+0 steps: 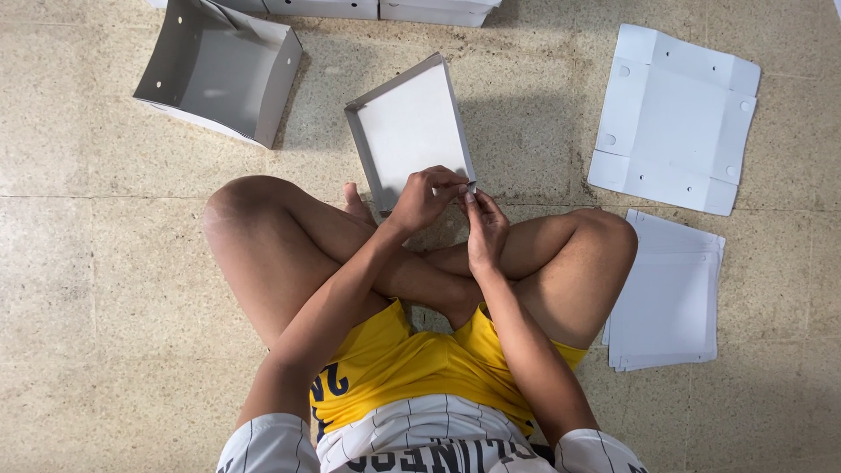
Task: Manually folding and assembling cardboard boxes from flat pre-scored templates while sitting on the floor.
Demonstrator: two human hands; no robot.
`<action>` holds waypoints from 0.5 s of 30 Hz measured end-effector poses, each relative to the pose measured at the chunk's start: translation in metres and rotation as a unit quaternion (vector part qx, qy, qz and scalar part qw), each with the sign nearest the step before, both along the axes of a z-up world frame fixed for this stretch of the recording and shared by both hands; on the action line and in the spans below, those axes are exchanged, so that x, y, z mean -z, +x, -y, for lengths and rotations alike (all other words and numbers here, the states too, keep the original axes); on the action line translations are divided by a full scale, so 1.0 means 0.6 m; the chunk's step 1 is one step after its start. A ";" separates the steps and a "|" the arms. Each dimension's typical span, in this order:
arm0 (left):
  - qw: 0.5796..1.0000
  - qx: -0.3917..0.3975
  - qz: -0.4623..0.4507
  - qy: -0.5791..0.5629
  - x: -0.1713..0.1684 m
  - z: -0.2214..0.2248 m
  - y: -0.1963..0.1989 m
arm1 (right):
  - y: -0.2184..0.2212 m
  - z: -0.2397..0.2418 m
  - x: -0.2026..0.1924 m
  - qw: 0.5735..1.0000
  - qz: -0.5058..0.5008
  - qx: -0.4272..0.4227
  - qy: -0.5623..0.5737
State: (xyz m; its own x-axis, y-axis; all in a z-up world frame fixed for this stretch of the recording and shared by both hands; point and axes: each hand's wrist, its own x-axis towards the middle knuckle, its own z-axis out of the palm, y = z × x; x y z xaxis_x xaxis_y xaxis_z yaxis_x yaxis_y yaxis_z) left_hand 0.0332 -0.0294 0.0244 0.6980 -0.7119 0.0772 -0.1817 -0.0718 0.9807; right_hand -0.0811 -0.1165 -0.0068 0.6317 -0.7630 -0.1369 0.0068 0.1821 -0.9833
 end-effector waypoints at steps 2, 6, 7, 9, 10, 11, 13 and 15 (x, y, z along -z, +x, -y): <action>1.000 0.001 -0.001 0.005 -0.006 -0.001 0.001 | -0.002 0.002 0.004 1.000 -0.003 -0.003 0.002; 1.000 -0.004 -0.012 -0.009 -0.011 0.001 -0.002 | -0.004 0.009 0.004 1.000 -0.006 -0.014 -0.016; 1.000 -0.004 -0.015 -0.016 -0.016 0.000 -0.004 | -0.005 0.010 0.000 0.999 0.000 -0.024 -0.030; 1.000 -0.004 -0.019 -0.023 -0.021 -0.001 -0.006 | -0.008 0.012 -0.004 0.998 0.006 -0.034 -0.043; 1.000 0.000 -0.016 -0.027 -0.020 -0.002 -0.005 | -0.008 0.012 -0.005 0.998 0.009 -0.038 -0.045; 0.999 0.003 -0.013 -0.031 -0.019 -0.001 -0.004 | -0.008 0.013 -0.007 0.998 0.012 -0.042 -0.047; 1.000 0.004 -0.009 -0.030 -0.019 0.000 -0.003 | -0.006 0.010 -0.022 0.998 0.012 -0.047 -0.049; 1.000 0.004 -0.005 -0.028 -0.020 -0.001 -0.001 | -0.007 0.011 -0.028 0.997 0.013 -0.052 -0.051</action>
State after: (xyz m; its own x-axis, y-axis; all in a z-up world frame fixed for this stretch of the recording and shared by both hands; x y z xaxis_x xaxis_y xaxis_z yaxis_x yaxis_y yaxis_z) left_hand 0.0325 -0.0287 0.0362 0.6934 -0.7120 0.1105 -0.1730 -0.0157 0.9848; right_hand -0.0850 -0.1228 0.0099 0.7112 -0.7016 -0.0444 0.0189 0.0822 -0.9964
